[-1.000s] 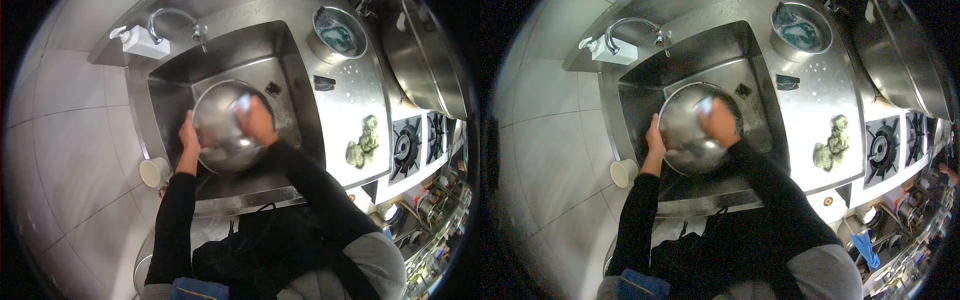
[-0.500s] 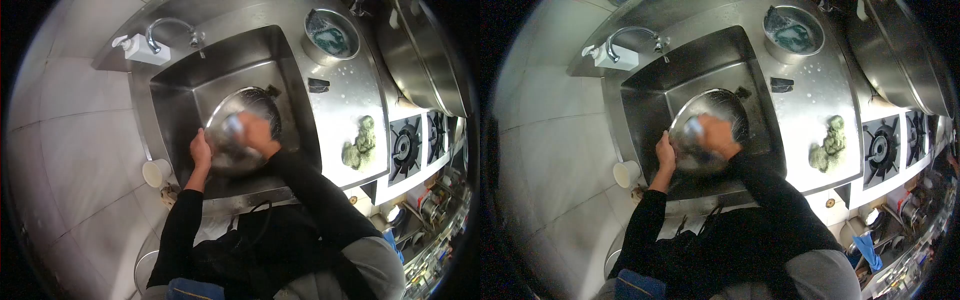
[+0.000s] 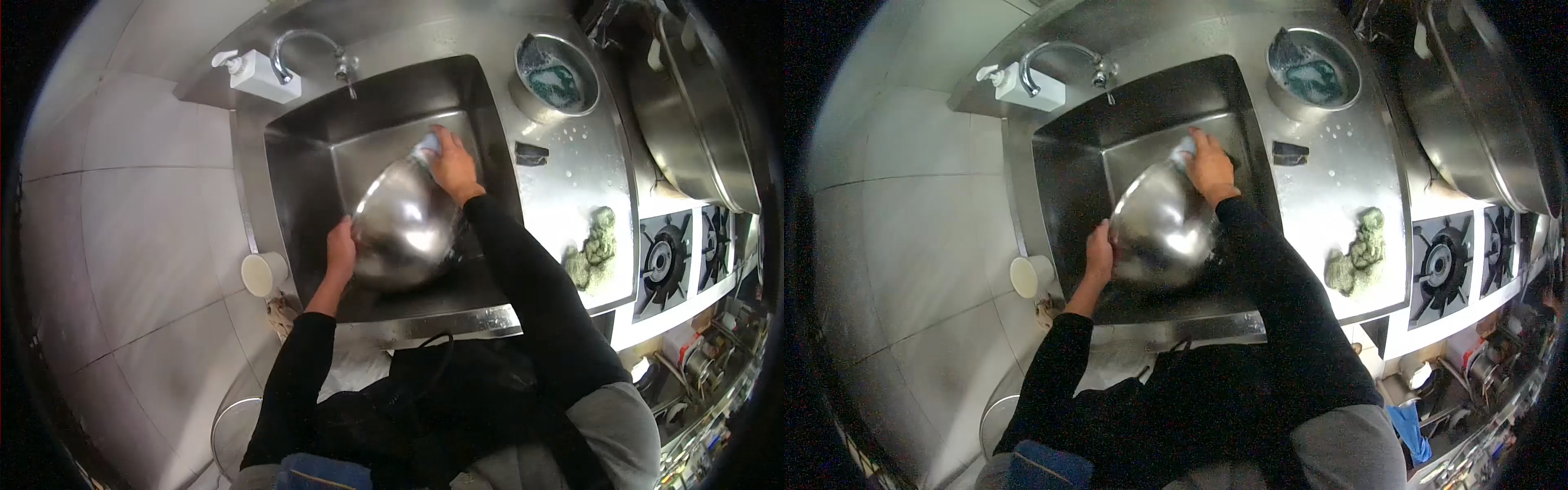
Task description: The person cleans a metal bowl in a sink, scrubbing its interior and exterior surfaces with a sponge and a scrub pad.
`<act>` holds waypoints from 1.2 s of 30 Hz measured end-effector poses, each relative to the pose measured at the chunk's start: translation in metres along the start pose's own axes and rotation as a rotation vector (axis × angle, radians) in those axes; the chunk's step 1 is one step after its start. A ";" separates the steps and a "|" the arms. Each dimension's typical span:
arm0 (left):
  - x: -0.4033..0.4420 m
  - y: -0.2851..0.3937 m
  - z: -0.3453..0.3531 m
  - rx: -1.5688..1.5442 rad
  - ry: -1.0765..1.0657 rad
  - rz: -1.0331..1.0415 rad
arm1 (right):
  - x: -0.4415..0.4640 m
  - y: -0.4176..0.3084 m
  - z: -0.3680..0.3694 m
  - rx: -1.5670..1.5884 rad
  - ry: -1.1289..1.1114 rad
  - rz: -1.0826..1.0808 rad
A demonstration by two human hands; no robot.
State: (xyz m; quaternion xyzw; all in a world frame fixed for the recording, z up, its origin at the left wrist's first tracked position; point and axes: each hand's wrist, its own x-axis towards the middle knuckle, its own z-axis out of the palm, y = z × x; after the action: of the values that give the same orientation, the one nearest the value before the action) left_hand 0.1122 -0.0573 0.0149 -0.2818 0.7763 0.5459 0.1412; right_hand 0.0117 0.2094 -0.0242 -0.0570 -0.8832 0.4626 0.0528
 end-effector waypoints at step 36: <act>0.001 -0.064 -0.033 -0.405 -0.147 -0.082 | -0.049 0.144 0.054 0.093 -0.084 0.576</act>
State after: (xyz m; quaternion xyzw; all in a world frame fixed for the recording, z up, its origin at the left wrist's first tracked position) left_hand 0.1526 -0.1039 -0.0228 -0.2953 0.6264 0.7035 0.1601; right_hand 0.0597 0.2402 -0.1755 -0.2834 -0.8100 0.5004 -0.1148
